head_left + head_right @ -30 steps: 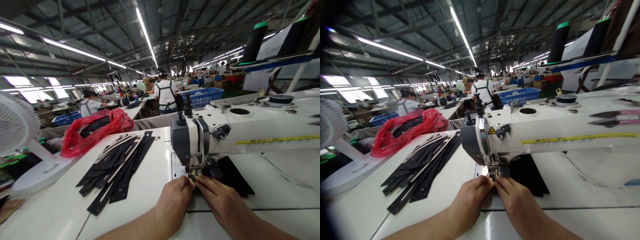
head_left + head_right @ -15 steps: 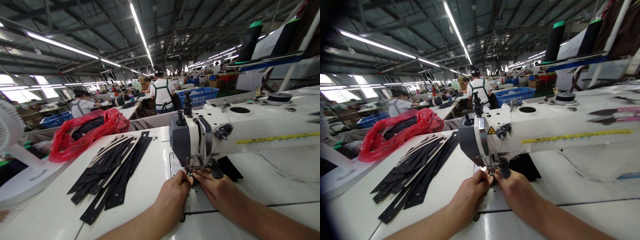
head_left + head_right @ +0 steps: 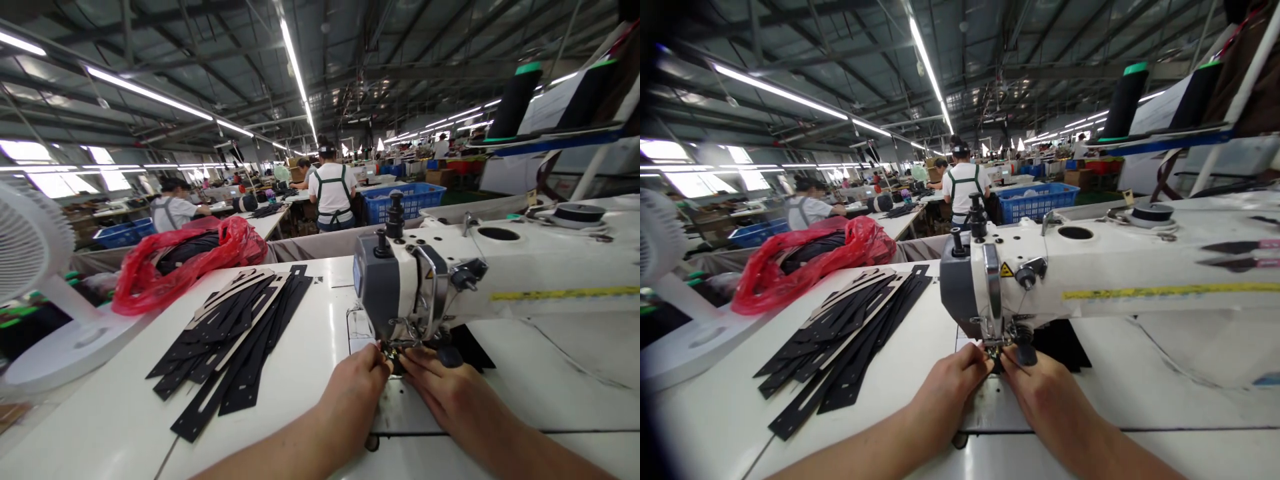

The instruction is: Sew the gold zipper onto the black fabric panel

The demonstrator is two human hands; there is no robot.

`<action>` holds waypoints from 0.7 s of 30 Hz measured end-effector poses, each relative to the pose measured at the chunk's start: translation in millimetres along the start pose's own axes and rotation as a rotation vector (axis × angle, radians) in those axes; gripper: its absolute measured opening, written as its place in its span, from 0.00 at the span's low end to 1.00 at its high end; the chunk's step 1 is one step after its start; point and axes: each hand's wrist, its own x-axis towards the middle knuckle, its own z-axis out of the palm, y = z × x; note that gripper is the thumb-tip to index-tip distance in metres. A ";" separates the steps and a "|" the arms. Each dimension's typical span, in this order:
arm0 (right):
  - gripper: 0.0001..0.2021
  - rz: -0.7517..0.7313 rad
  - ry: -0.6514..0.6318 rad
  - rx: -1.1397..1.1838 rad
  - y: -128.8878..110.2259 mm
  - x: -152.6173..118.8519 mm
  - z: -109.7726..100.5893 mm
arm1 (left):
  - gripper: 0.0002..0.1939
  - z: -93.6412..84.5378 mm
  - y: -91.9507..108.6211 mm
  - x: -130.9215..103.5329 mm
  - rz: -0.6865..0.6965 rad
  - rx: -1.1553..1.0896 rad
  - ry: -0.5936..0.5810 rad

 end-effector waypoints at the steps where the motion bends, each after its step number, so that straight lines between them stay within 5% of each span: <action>1: 0.17 -0.023 0.014 -0.018 -0.8 0.9 -1.9 | 0.10 0.7 -0.1 -0.2 0.001 0.001 0.006; 21: 0.15 -0.002 -0.079 0.020 1.6 -2.9 -2.6 | 0.10 -9.5 3.4 2.5 -0.011 -0.058 0.018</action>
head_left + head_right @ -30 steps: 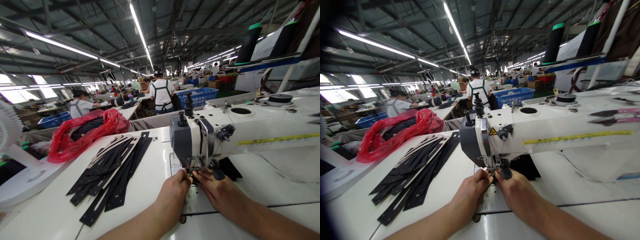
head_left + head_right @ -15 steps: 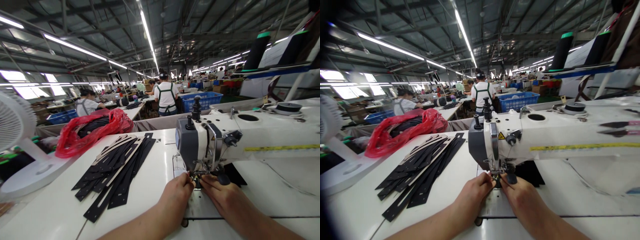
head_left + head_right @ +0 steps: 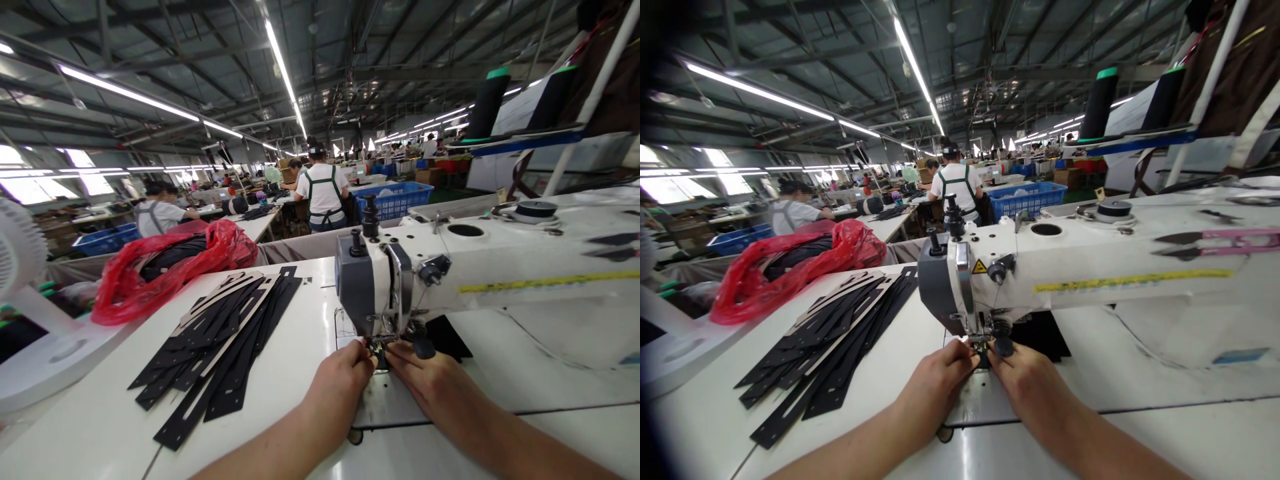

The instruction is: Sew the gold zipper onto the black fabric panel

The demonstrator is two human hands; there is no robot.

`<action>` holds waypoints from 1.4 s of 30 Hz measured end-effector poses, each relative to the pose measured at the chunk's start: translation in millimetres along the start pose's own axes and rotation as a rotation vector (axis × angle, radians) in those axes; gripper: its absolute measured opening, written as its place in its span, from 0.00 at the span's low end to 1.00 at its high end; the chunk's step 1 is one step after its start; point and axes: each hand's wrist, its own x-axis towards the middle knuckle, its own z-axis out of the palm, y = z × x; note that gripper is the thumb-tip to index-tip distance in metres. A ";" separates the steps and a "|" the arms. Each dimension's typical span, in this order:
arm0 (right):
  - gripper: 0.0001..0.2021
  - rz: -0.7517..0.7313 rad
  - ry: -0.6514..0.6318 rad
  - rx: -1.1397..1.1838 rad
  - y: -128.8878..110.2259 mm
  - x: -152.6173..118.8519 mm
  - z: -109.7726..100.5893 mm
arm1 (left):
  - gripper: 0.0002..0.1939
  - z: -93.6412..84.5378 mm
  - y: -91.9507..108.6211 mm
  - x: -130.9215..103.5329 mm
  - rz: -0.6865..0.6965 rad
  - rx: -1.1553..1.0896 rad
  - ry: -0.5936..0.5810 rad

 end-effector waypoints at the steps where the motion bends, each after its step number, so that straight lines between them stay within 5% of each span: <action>1: 0.16 -0.004 0.002 -0.006 -0.2 0.1 0.2 | 0.10 0.1 -0.1 0.1 0.010 0.012 0.003; 18: 0.17 -0.076 0.051 -0.027 1.5 6.7 -5.3 | 0.12 4.5 -1.7 -2.8 0.019 0.111 0.048; 28: 0.16 -0.019 0.029 0.021 2.0 3.4 1.8 | 0.09 2.8 -5.5 0.9 0.165 0.174 0.120; 32: 0.11 0.002 -0.016 0.009 15.1 -0.2 -9.6 | 0.07 5.9 -9.0 2.1 0.160 0.179 0.121; 36: 0.12 0.106 -0.052 -0.282 32.9 -24.7 -30.3 | 0.07 0.2 -10.8 -0.1 0.158 0.174 0.108; 39: 0.12 0.074 -0.040 -0.445 18.4 -46.0 -37.2 | 0.07 -11.0 3.5 -7.0 0.214 0.143 0.090; 42: 0.16 0.021 0.065 -0.449 -20.5 -58.1 -35.7 | 0.18 -16.0 30.6 -12.7 0.361 0.036 0.000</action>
